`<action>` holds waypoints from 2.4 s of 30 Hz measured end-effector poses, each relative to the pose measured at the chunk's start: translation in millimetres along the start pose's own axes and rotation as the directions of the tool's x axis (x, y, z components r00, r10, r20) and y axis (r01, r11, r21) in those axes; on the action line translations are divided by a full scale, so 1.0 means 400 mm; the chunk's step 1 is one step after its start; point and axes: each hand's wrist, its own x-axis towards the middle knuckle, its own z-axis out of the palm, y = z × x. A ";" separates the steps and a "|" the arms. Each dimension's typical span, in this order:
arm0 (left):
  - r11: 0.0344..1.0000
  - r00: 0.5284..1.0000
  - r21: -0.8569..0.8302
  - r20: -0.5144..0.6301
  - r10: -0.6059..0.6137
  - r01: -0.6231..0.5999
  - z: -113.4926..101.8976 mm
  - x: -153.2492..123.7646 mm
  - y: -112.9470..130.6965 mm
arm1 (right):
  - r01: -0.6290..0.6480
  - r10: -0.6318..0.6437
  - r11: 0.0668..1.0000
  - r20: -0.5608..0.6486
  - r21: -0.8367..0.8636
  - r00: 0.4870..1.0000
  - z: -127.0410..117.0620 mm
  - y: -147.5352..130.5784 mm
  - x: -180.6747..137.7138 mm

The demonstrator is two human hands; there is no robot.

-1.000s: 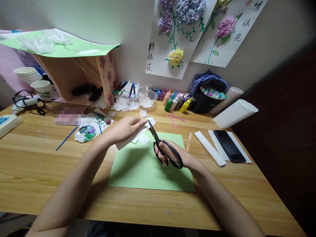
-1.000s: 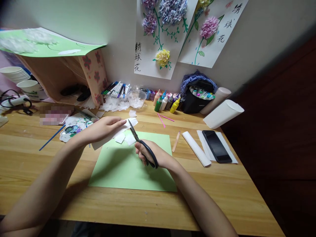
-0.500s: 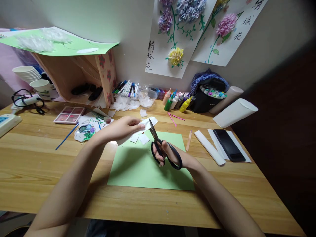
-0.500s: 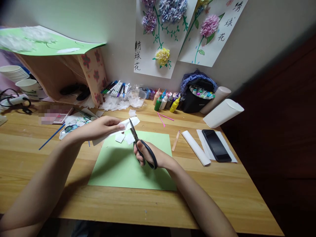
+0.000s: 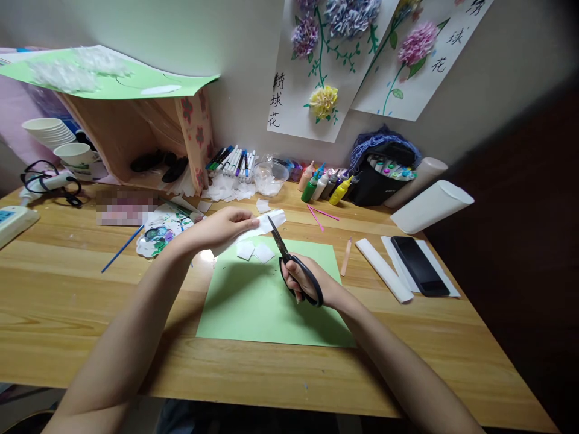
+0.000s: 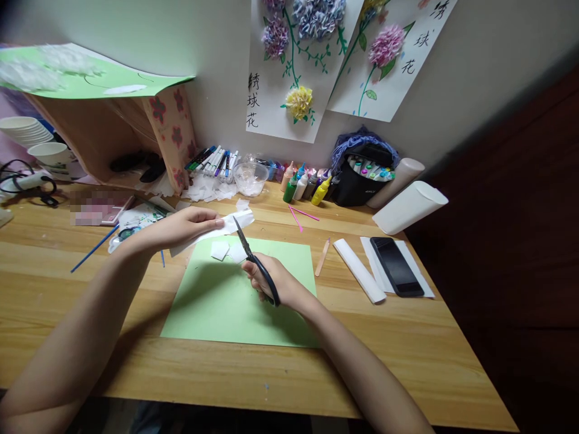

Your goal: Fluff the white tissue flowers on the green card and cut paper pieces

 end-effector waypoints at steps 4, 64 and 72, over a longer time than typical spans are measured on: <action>1.000 0.999 0.010 0.034 0.002 -0.002 -0.002 -0.002 0.001 | 0.043 -0.042 0.999 0.051 -0.021 0.998 0.005 0.010 -0.001; 0.985 0.997 0.171 -0.068 -0.024 0.035 0.005 -0.008 0.012 | -0.010 0.010 0.998 0.001 0.055 1.000 0.020 0.039 0.006; 0.987 0.997 0.155 -0.063 -0.042 0.051 0.002 -0.012 0.016 | -0.006 0.012 0.998 -0.086 0.069 0.996 0.039 0.034 0.009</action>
